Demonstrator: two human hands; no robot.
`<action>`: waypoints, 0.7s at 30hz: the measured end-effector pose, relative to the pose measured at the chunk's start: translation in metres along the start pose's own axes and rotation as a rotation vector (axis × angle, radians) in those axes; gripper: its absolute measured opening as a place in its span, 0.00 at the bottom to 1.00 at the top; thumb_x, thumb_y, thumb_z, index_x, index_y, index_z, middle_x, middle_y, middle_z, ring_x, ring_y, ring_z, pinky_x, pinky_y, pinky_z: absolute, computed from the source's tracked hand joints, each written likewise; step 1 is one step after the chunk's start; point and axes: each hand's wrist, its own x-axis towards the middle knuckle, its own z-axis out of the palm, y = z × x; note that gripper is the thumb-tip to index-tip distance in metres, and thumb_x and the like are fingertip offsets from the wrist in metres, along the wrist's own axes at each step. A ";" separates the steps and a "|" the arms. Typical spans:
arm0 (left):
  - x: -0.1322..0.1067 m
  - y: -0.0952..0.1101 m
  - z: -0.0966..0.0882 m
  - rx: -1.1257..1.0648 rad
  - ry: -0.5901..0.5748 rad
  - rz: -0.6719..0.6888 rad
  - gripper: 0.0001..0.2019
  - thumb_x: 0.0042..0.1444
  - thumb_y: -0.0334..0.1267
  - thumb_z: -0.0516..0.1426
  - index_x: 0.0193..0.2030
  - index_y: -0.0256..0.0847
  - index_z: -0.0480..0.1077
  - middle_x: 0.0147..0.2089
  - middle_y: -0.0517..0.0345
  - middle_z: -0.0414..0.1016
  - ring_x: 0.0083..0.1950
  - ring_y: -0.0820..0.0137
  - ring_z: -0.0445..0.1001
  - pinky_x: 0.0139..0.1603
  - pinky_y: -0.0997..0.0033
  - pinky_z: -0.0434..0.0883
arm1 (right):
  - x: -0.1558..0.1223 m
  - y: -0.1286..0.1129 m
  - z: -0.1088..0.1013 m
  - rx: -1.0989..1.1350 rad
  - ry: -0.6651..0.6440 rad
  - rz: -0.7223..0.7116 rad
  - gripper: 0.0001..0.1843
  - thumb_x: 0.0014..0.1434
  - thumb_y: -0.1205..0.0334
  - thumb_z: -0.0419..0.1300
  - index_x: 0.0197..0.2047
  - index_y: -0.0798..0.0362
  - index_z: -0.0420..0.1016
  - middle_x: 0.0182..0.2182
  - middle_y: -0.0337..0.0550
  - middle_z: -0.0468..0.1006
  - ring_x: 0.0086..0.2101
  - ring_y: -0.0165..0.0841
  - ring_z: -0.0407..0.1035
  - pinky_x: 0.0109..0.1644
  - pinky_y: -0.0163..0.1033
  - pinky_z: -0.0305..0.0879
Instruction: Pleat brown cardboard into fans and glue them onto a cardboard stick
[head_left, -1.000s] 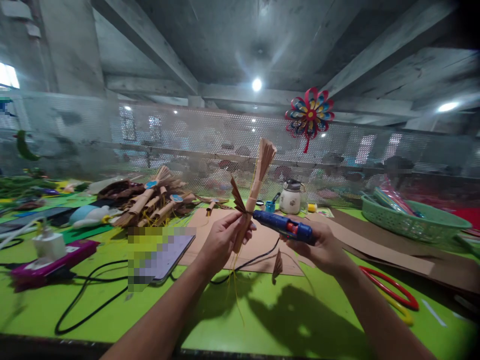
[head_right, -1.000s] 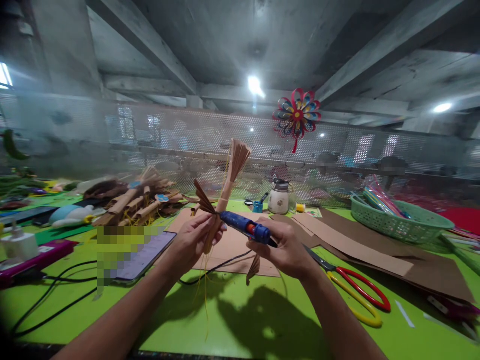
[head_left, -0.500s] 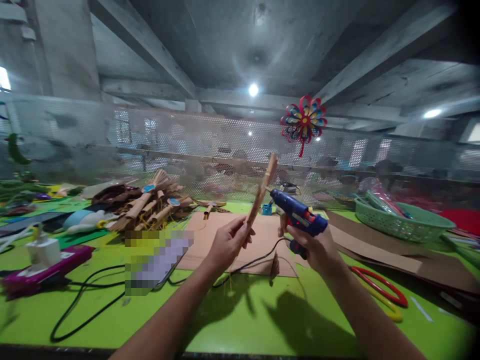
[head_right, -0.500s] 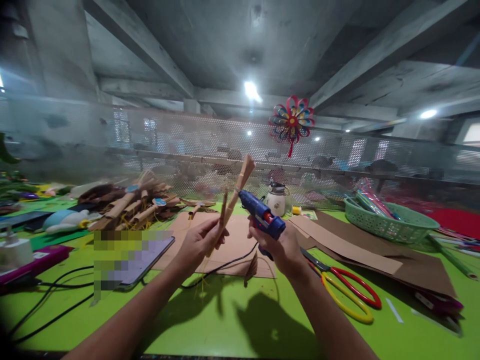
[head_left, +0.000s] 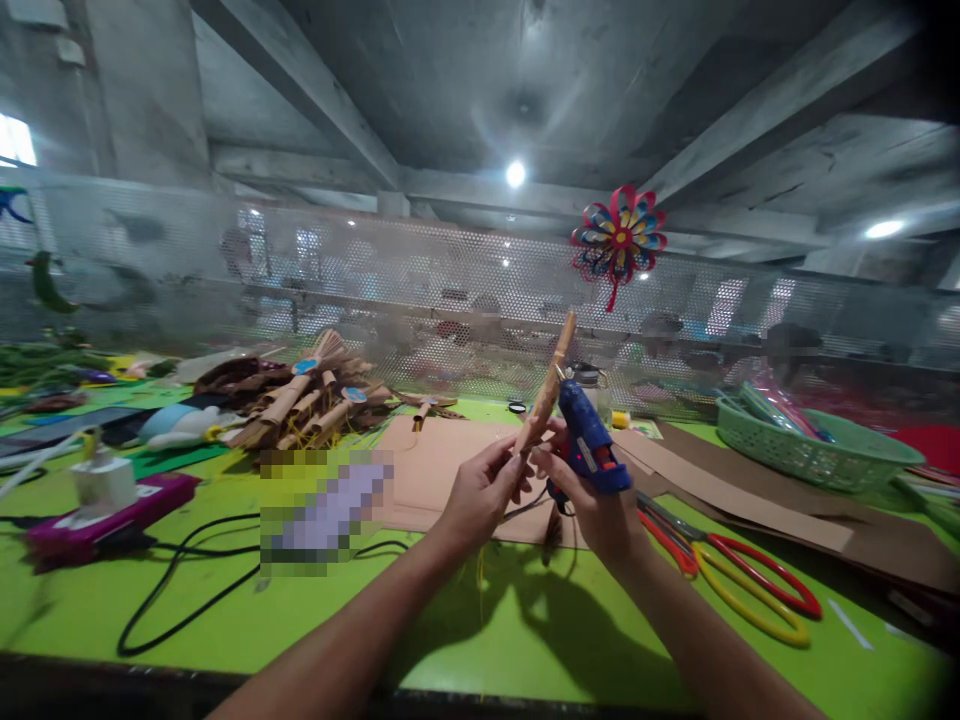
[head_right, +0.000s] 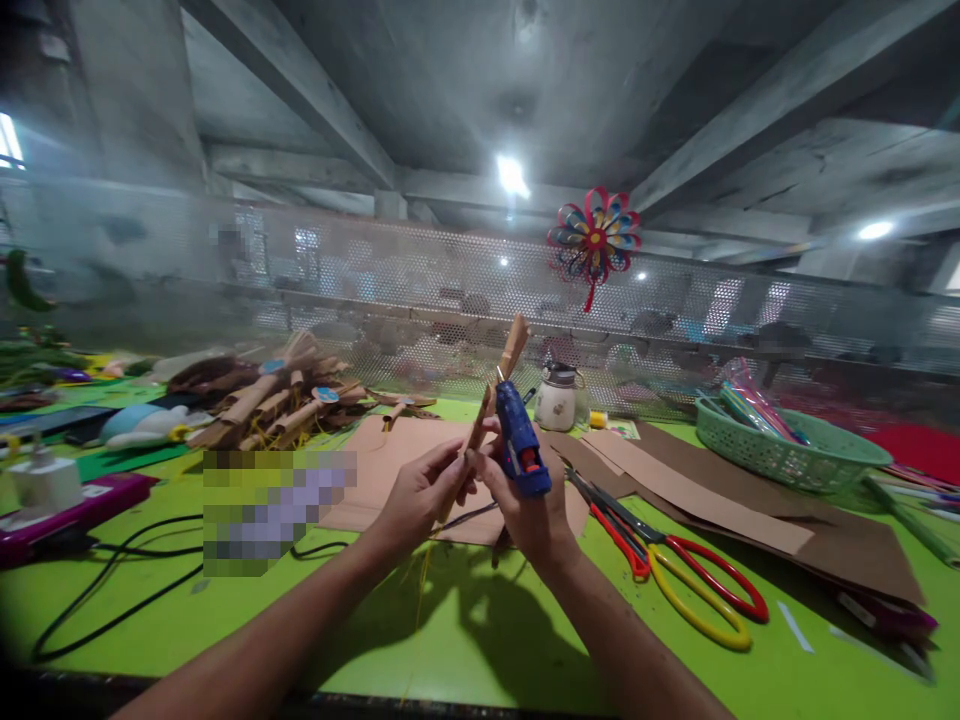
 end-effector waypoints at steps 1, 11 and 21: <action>0.000 0.000 0.000 0.007 0.001 0.000 0.23 0.57 0.47 0.55 0.55 0.34 0.68 0.30 0.55 0.70 0.28 0.73 0.67 0.28 0.75 0.66 | 0.000 0.002 0.001 -0.004 0.014 -0.010 0.15 0.55 0.57 0.62 0.45 0.54 0.70 0.33 0.44 0.75 0.32 0.35 0.71 0.39 0.41 0.71; -0.003 0.000 0.007 0.018 -0.015 -0.025 0.22 0.57 0.47 0.55 0.53 0.35 0.69 0.30 0.57 0.67 0.28 0.75 0.63 0.28 0.76 0.64 | -0.006 -0.005 0.005 -0.088 0.194 -0.111 0.05 0.55 0.62 0.60 0.34 0.52 0.67 0.29 0.41 0.74 0.28 0.32 0.69 0.33 0.39 0.69; -0.006 0.004 0.011 -0.130 -0.093 -0.095 0.22 0.55 0.49 0.57 0.50 0.35 0.71 0.24 0.63 0.60 0.25 0.77 0.56 0.26 0.77 0.59 | -0.009 0.000 0.007 -0.281 0.203 -0.134 0.07 0.54 0.61 0.61 0.35 0.52 0.68 0.28 0.38 0.72 0.27 0.30 0.67 0.33 0.36 0.66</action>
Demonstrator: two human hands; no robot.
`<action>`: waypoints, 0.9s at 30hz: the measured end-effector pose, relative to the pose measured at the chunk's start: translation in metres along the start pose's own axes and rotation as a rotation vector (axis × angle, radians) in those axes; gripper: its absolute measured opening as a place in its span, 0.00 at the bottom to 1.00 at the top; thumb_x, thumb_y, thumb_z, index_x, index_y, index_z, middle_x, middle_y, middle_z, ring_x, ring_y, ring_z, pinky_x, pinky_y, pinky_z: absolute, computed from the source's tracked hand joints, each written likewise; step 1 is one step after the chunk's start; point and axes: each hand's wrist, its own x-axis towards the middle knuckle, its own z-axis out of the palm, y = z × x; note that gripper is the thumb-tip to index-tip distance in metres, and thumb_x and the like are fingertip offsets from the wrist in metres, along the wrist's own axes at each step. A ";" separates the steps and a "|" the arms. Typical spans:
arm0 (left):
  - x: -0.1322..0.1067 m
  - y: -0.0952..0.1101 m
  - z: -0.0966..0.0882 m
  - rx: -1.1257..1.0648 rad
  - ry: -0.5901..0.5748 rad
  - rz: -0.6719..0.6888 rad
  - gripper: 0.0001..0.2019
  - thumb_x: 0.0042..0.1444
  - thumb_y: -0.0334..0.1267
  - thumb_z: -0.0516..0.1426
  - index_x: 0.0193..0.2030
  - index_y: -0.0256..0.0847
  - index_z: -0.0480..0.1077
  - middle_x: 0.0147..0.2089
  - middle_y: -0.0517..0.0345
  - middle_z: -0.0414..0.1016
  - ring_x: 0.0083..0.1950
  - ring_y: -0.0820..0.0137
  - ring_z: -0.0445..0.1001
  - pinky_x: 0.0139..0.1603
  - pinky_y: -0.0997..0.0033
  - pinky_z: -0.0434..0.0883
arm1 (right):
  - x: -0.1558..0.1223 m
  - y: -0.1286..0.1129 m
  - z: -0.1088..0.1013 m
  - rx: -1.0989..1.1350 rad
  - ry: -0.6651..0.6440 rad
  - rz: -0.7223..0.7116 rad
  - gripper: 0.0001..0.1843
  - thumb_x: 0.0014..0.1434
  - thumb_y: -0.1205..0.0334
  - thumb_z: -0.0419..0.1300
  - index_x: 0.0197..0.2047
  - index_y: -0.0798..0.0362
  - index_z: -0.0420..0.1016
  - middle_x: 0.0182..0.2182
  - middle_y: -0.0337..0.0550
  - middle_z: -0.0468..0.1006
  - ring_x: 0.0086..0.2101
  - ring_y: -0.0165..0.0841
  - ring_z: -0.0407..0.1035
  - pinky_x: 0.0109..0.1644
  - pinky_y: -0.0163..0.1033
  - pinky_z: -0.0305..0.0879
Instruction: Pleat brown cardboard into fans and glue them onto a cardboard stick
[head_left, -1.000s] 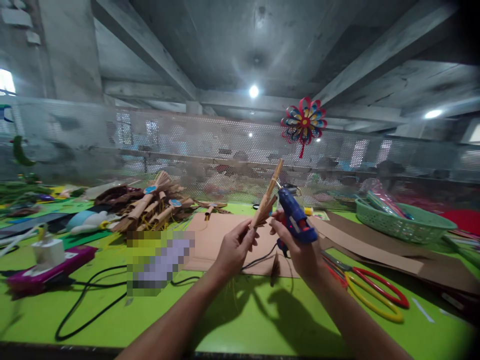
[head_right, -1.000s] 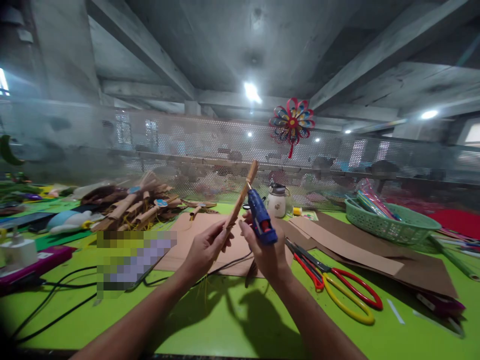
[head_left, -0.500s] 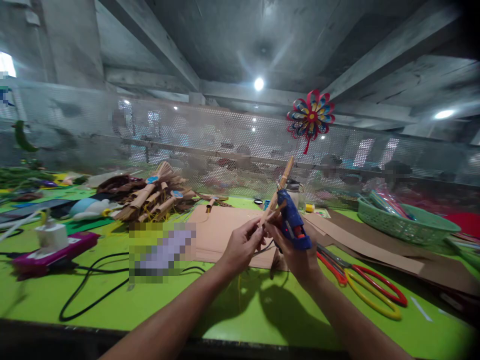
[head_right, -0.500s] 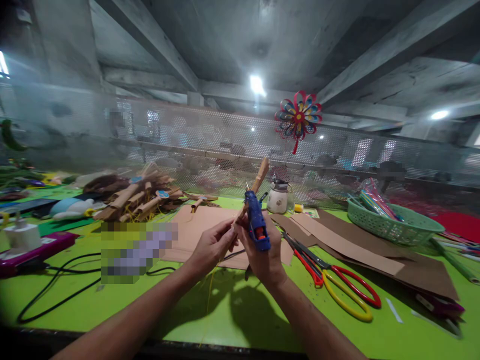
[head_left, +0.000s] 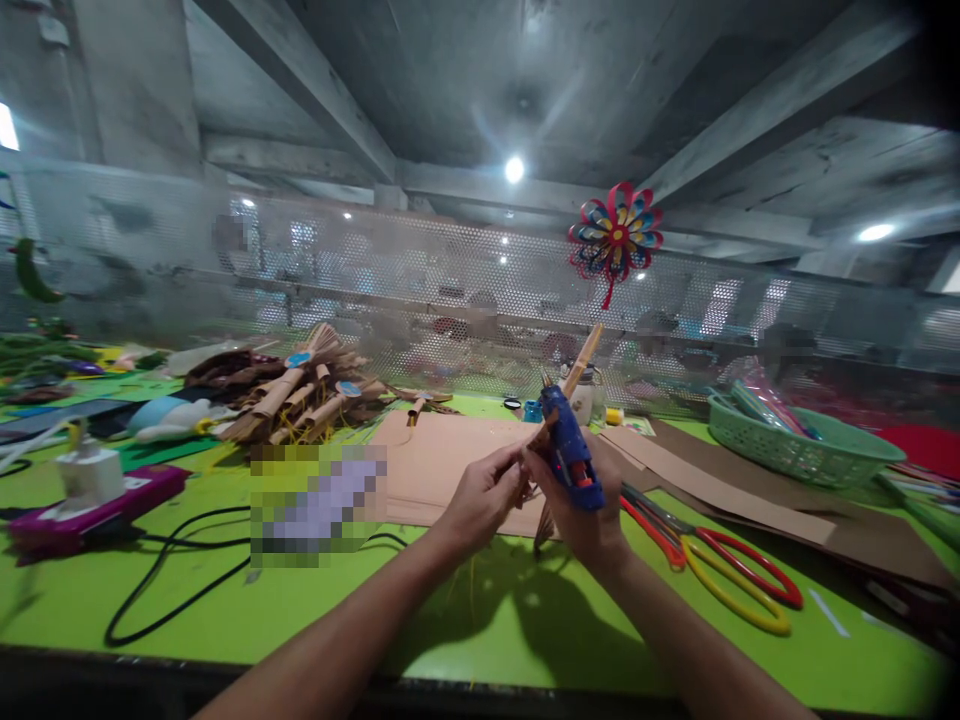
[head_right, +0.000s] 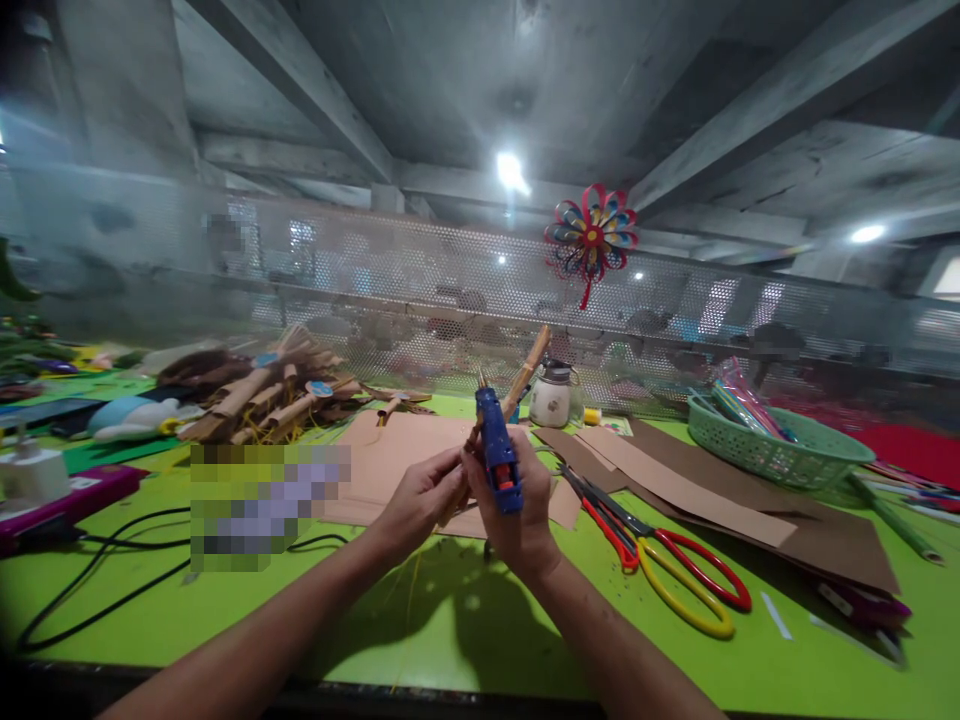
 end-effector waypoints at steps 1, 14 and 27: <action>-0.001 0.002 0.000 -0.025 0.001 -0.015 0.22 0.54 0.49 0.58 0.49 0.35 0.72 0.25 0.62 0.62 0.26 0.77 0.57 0.27 0.77 0.59 | 0.000 0.000 0.000 0.007 -0.001 -0.007 0.07 0.55 0.61 0.61 0.36 0.52 0.68 0.29 0.38 0.72 0.28 0.30 0.67 0.34 0.36 0.67; 0.002 0.001 -0.006 -0.160 0.024 -0.085 0.25 0.48 0.48 0.63 0.49 0.34 0.73 0.28 0.58 0.68 0.27 0.76 0.63 0.30 0.75 0.61 | 0.002 0.003 -0.002 0.112 -0.038 -0.014 0.08 0.54 0.63 0.62 0.39 0.53 0.70 0.32 0.40 0.75 0.30 0.31 0.70 0.37 0.38 0.69; 0.004 0.007 -0.030 -0.358 0.076 -0.144 0.14 0.53 0.38 0.61 0.44 0.33 0.73 0.33 0.52 0.72 0.30 0.75 0.68 0.31 0.77 0.64 | 0.024 0.014 -0.043 0.331 -0.066 0.245 0.16 0.53 0.52 0.64 0.38 0.56 0.73 0.26 0.43 0.75 0.23 0.29 0.67 0.27 0.36 0.66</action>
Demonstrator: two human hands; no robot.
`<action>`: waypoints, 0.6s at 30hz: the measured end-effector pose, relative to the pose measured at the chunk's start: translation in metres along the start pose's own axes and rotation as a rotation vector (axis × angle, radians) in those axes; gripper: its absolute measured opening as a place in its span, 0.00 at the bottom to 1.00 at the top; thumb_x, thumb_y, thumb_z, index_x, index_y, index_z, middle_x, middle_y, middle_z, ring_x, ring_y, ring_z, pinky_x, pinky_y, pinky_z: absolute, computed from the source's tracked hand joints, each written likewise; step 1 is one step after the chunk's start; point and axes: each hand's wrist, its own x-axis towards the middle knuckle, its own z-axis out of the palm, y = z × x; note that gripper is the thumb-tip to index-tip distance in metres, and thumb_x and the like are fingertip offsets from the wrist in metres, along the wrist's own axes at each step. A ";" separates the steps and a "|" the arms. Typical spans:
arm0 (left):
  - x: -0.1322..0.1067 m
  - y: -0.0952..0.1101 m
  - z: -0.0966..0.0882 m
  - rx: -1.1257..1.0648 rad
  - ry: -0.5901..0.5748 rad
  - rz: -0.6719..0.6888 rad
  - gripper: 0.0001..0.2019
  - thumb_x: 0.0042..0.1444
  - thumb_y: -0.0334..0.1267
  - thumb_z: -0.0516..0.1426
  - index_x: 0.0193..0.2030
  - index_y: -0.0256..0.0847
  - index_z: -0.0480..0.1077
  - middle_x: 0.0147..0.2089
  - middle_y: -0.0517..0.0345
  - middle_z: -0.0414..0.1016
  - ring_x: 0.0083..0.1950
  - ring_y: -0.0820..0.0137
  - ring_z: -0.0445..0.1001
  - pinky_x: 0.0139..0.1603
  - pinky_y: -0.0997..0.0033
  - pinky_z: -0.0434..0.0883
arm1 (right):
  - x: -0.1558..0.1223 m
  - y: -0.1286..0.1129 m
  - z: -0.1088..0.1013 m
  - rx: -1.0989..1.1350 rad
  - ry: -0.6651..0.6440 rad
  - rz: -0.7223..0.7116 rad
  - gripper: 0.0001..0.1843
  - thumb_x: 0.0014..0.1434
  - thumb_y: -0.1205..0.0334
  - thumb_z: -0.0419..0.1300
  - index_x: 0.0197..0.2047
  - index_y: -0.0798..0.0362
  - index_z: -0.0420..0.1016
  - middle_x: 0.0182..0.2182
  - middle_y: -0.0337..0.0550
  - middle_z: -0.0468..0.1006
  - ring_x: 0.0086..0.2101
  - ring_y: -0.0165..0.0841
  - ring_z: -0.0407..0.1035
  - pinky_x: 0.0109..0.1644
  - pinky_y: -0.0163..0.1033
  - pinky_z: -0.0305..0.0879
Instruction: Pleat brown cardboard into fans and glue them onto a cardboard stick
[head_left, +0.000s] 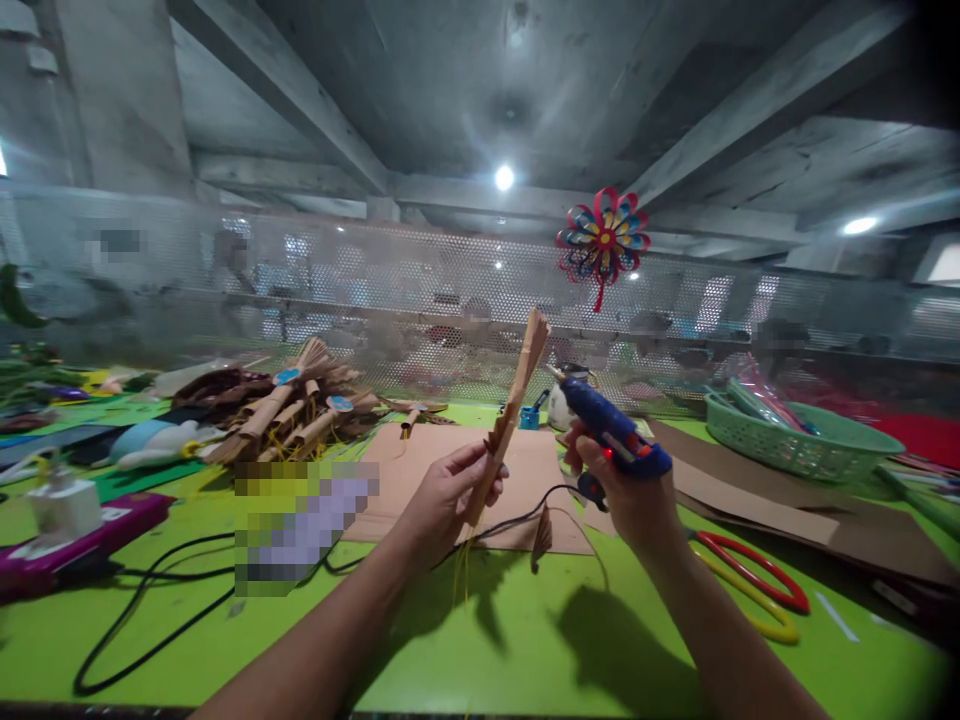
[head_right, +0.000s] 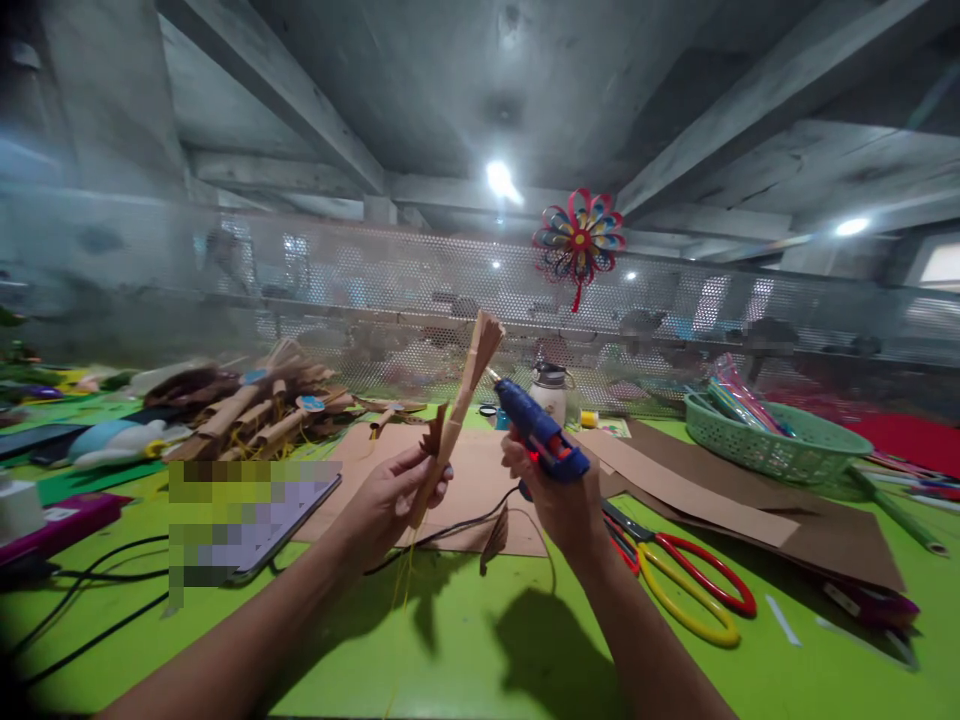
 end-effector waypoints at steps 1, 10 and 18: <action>0.000 0.000 -0.002 -0.008 -0.004 0.000 0.13 0.54 0.38 0.61 0.44 0.33 0.72 0.33 0.52 0.72 0.30 0.75 0.68 0.31 0.77 0.64 | 0.002 -0.001 -0.003 0.027 0.025 0.008 0.17 0.53 0.51 0.63 0.38 0.56 0.73 0.24 0.42 0.74 0.22 0.29 0.66 0.26 0.36 0.65; 0.003 0.000 -0.013 -0.082 0.059 -0.021 0.10 0.55 0.37 0.59 0.39 0.31 0.71 0.35 0.51 0.72 0.31 0.75 0.69 0.31 0.78 0.67 | 0.002 -0.010 -0.014 -0.006 -0.419 0.218 0.16 0.54 0.53 0.63 0.36 0.58 0.72 0.21 0.40 0.69 0.21 0.26 0.61 0.23 0.34 0.59; 0.003 -0.001 -0.011 -0.033 0.050 0.002 0.10 0.56 0.36 0.59 0.41 0.32 0.71 0.36 0.49 0.73 0.31 0.74 0.70 0.32 0.78 0.67 | 0.007 -0.009 -0.022 -0.021 -0.653 0.184 0.16 0.58 0.52 0.60 0.42 0.57 0.74 0.29 0.45 0.74 0.28 0.30 0.67 0.30 0.36 0.63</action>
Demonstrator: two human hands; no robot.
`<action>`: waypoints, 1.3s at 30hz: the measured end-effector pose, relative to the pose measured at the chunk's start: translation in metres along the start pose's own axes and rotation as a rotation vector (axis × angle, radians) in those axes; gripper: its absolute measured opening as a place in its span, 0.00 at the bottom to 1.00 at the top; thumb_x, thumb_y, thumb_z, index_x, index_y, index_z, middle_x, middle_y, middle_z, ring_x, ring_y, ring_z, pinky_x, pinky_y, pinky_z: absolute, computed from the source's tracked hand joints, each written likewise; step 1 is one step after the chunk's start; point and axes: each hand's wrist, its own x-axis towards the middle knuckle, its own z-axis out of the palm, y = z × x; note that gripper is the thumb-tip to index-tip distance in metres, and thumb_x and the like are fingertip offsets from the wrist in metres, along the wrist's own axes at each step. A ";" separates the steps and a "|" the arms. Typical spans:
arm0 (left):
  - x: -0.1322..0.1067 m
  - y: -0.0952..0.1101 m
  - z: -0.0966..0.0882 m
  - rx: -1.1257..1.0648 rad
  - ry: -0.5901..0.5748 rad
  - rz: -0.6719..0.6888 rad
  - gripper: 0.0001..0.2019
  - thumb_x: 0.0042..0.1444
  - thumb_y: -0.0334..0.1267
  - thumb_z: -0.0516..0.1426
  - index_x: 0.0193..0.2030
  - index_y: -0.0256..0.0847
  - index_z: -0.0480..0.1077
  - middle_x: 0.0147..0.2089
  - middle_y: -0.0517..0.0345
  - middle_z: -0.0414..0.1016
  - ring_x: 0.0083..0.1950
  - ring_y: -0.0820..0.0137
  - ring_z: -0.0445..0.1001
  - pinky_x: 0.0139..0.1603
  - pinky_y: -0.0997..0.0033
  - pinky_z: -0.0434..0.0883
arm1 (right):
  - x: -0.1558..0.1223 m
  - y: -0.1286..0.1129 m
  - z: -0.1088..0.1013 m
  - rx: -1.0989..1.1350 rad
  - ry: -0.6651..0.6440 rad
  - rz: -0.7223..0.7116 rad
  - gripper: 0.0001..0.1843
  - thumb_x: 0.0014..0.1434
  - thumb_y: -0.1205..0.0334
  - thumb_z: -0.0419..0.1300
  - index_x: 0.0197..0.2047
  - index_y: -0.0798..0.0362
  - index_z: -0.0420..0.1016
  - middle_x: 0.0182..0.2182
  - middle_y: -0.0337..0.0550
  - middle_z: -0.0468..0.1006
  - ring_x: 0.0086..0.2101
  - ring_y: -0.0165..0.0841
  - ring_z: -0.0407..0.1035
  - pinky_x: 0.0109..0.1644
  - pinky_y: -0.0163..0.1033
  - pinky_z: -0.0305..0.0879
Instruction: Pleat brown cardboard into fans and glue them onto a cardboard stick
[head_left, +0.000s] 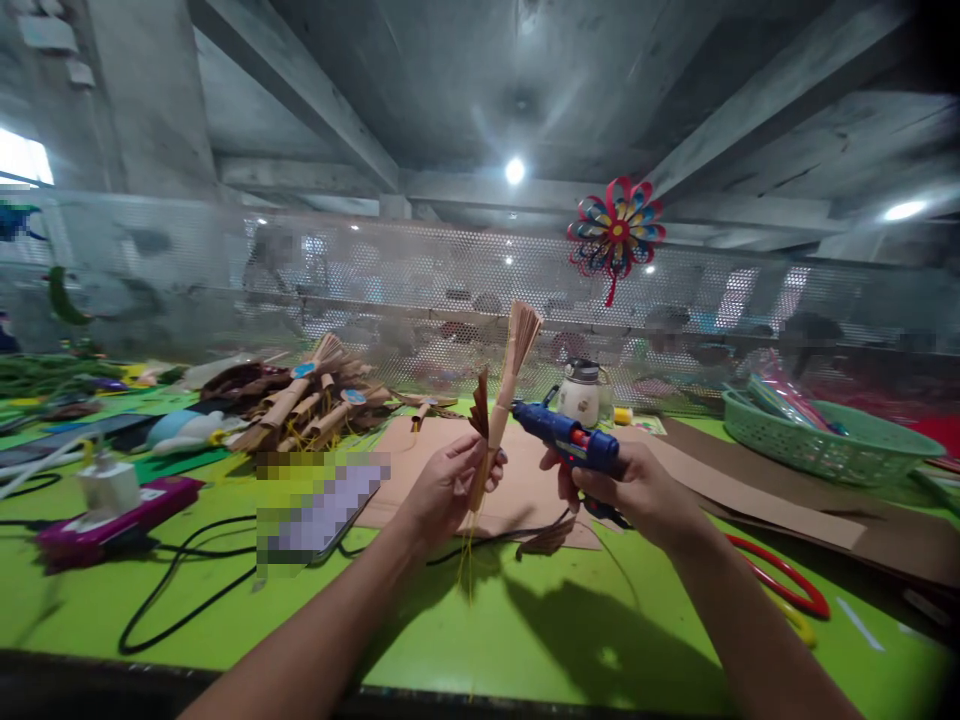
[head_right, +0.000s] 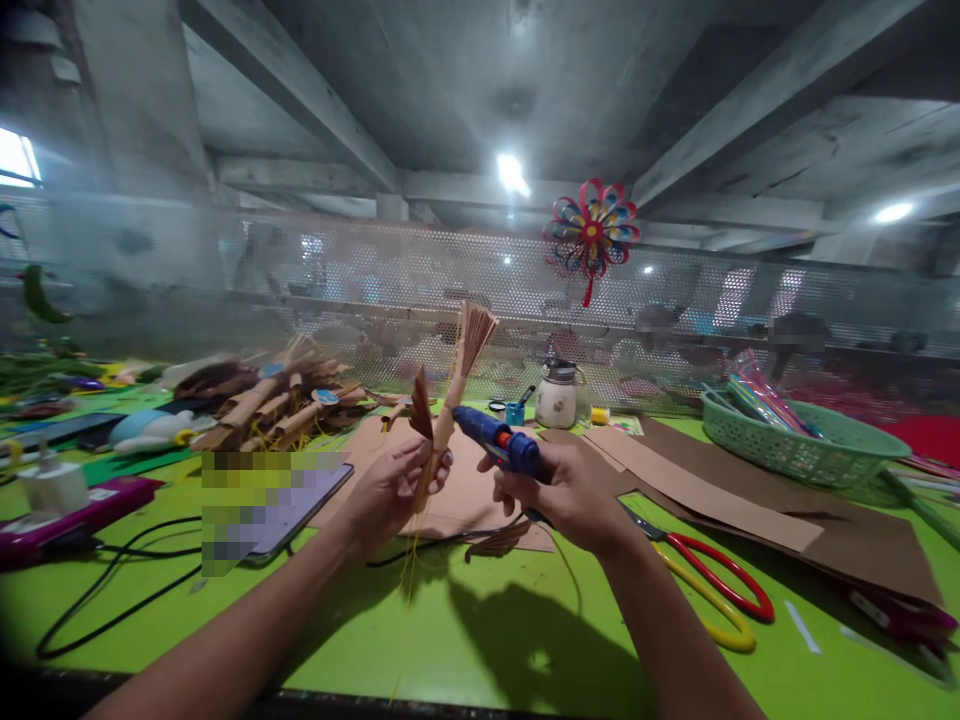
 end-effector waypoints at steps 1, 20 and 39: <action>0.000 0.001 0.001 -0.008 0.000 0.003 0.10 0.56 0.36 0.59 0.41 0.32 0.71 0.36 0.49 0.73 0.32 0.74 0.70 0.32 0.78 0.67 | 0.000 0.000 0.000 -0.005 -0.018 -0.030 0.16 0.58 0.52 0.59 0.41 0.57 0.74 0.31 0.46 0.75 0.29 0.30 0.67 0.30 0.36 0.63; -0.004 0.011 0.005 -0.106 -0.020 -0.012 0.10 0.53 0.36 0.61 0.39 0.32 0.72 0.34 0.52 0.71 0.30 0.77 0.67 0.30 0.79 0.65 | 0.004 0.000 0.014 -0.293 0.057 -0.165 0.20 0.64 0.50 0.49 0.33 0.56 0.73 0.29 0.43 0.71 0.26 0.29 0.60 0.29 0.35 0.57; -0.002 0.009 0.004 -0.104 -0.003 0.000 0.09 0.53 0.35 0.61 0.39 0.31 0.72 0.33 0.52 0.71 0.29 0.77 0.68 0.30 0.79 0.66 | 0.003 0.003 0.010 -0.323 0.090 -0.157 0.21 0.64 0.50 0.49 0.30 0.56 0.71 0.26 0.43 0.72 0.27 0.30 0.62 0.31 0.36 0.57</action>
